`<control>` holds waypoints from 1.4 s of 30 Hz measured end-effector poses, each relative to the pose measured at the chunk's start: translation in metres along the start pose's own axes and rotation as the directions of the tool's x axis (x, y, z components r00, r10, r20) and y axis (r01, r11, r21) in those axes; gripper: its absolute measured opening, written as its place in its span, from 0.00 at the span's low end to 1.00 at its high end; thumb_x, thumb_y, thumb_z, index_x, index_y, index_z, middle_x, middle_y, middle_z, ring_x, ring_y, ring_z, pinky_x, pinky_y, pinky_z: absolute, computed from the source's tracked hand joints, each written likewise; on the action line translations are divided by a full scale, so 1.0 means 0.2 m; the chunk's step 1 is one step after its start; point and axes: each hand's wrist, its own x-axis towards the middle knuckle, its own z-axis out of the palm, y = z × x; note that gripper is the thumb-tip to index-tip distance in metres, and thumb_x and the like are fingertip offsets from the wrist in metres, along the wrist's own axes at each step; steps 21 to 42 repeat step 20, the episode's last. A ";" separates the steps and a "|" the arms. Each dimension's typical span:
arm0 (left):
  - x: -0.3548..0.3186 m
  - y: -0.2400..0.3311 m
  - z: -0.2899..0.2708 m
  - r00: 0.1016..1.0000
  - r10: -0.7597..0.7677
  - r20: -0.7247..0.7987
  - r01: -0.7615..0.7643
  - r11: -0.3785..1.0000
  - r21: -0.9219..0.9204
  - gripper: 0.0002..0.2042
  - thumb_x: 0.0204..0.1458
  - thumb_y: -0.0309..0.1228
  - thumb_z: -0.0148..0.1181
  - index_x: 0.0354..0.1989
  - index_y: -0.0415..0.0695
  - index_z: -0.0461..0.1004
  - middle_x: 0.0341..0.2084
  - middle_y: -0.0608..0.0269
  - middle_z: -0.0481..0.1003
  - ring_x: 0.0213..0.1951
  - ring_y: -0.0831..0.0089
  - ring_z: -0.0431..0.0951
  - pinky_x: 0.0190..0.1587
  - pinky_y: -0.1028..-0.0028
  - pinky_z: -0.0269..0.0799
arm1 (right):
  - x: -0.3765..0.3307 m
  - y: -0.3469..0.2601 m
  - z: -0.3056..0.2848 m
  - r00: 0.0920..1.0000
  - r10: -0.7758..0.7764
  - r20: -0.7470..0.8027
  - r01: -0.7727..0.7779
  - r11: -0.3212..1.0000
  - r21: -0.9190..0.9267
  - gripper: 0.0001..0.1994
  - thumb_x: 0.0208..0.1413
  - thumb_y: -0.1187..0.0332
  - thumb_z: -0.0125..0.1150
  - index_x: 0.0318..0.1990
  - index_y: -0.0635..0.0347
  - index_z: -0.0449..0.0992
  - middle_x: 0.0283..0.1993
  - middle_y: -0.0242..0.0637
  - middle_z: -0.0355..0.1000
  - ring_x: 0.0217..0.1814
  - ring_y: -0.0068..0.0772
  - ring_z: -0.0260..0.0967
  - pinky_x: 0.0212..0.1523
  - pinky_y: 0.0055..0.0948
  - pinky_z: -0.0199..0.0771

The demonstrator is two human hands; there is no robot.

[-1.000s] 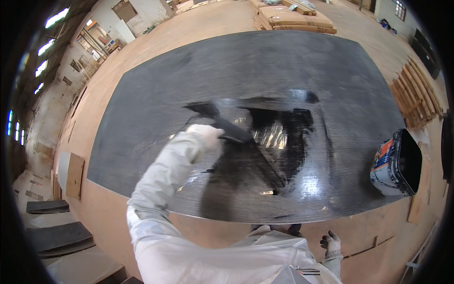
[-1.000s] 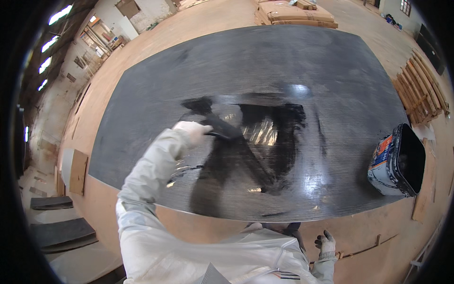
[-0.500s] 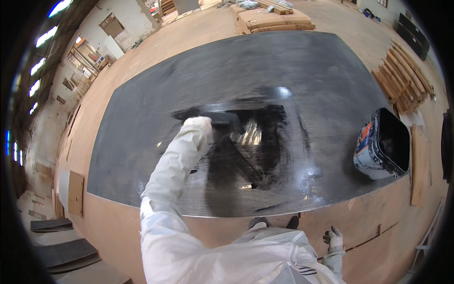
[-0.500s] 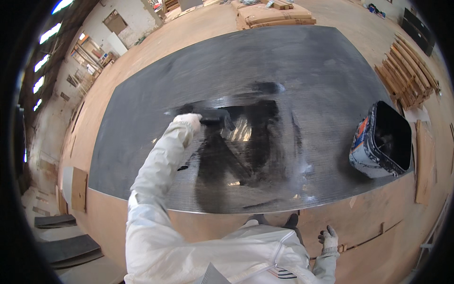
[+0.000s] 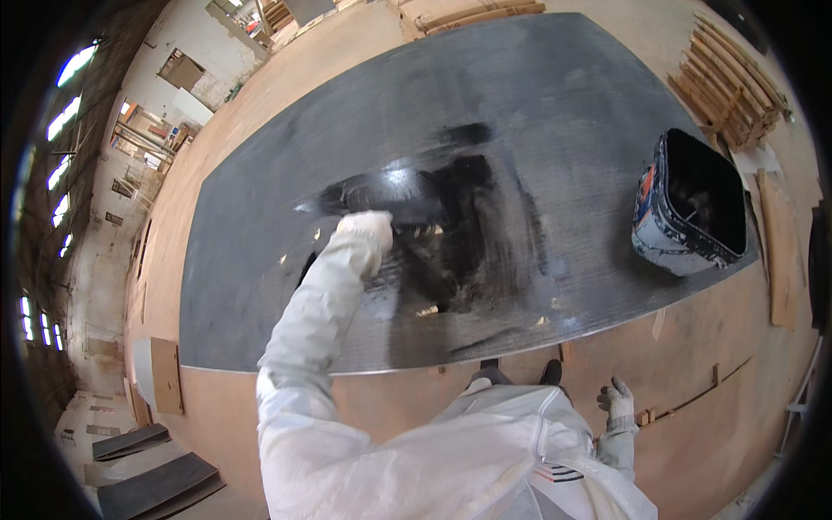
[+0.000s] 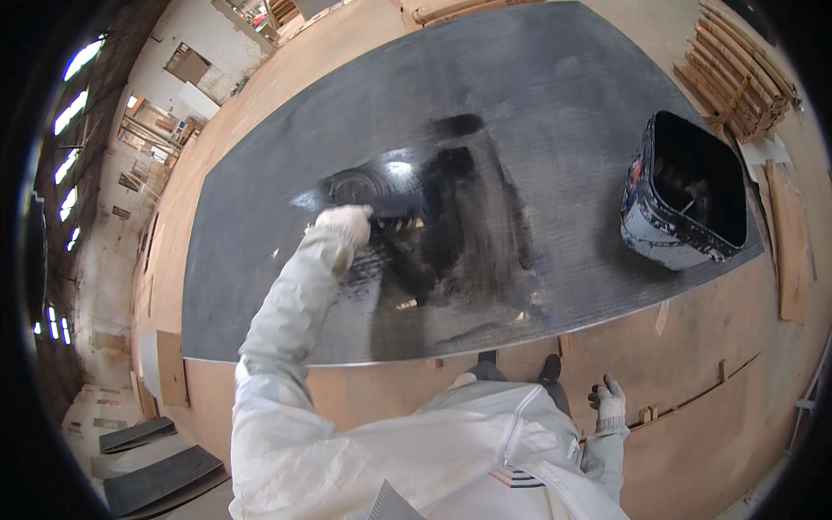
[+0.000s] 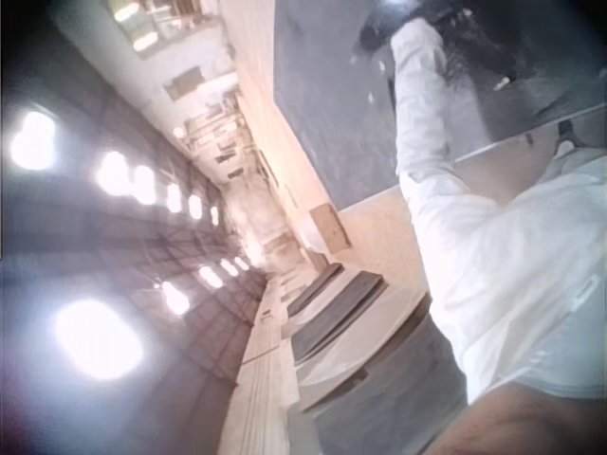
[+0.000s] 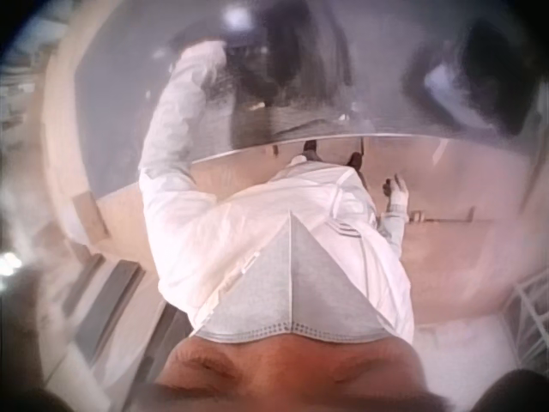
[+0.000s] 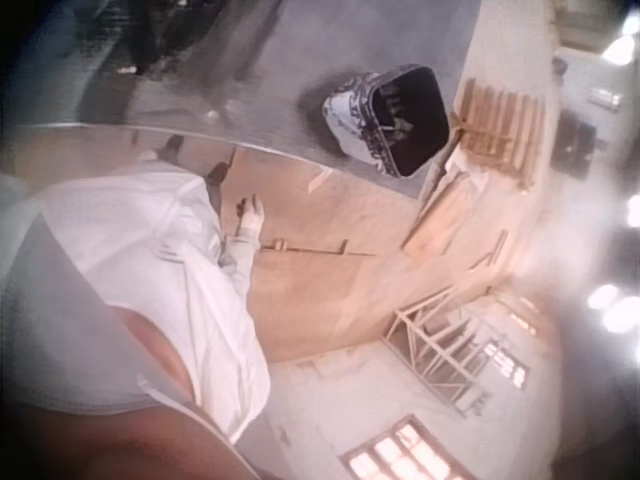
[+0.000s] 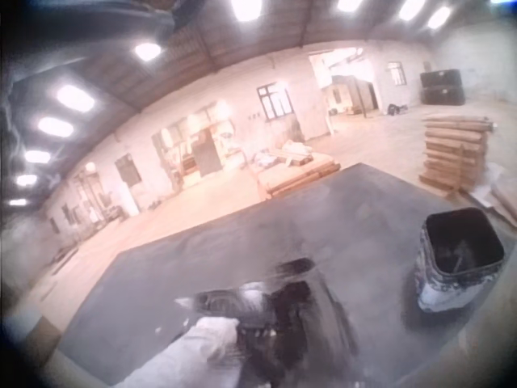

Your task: The person applies black paint to a large wooden board using a brush. They repeatedly dip the brush into a paint bucket and spread the paint across the surface in broad strokes, gradually covering more of the board.

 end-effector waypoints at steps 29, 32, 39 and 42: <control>-0.07 0.03 0.01 0.982 -0.175 0.068 0.171 0.984 0.050 0.25 0.72 0.50 0.48 0.72 0.57 0.73 0.59 0.56 0.82 0.61 0.56 0.82 0.65 0.60 0.76 | 0.16 0.04 -0.25 0.999 0.047 0.008 -0.047 0.999 0.016 0.30 0.68 0.70 0.58 0.77 0.58 0.66 0.54 0.45 0.82 0.39 0.36 0.82 0.37 0.33 0.82; -0.07 0.03 0.01 0.982 -0.175 0.068 0.171 0.984 0.050 0.25 0.72 0.50 0.48 0.72 0.57 0.73 0.59 0.56 0.82 0.61 0.56 0.82 0.65 0.60 0.76 | 0.16 0.04 -0.25 0.999 0.047 0.008 -0.047 0.999 0.016 0.30 0.68 0.70 0.58 0.77 0.58 0.66 0.54 0.45 0.82 0.39 0.36 0.82 0.37 0.33 0.82; -0.07 0.03 0.01 0.982 -0.175 0.068 0.171 0.984 0.050 0.25 0.72 0.50 0.48 0.72 0.57 0.73 0.59 0.56 0.82 0.61 0.56 0.82 0.65 0.60 0.76 | 0.16 0.04 -0.25 0.999 0.047 0.008 -0.047 0.999 0.016 0.30 0.68 0.70 0.58 0.77 0.58 0.66 0.54 0.45 0.82 0.39 0.36 0.82 0.37 0.33 0.82; -0.07 0.03 0.01 0.982 -0.175 0.068 0.171 0.984 0.050 0.25 0.72 0.50 0.48 0.72 0.57 0.73 0.59 0.56 0.82 0.61 0.56 0.82 0.65 0.60 0.76 | 0.16 0.04 -0.25 0.999 0.047 0.008 -0.047 0.999 0.016 0.30 0.68 0.70 0.58 0.77 0.58 0.66 0.54 0.45 0.82 0.39 0.36 0.82 0.37 0.33 0.82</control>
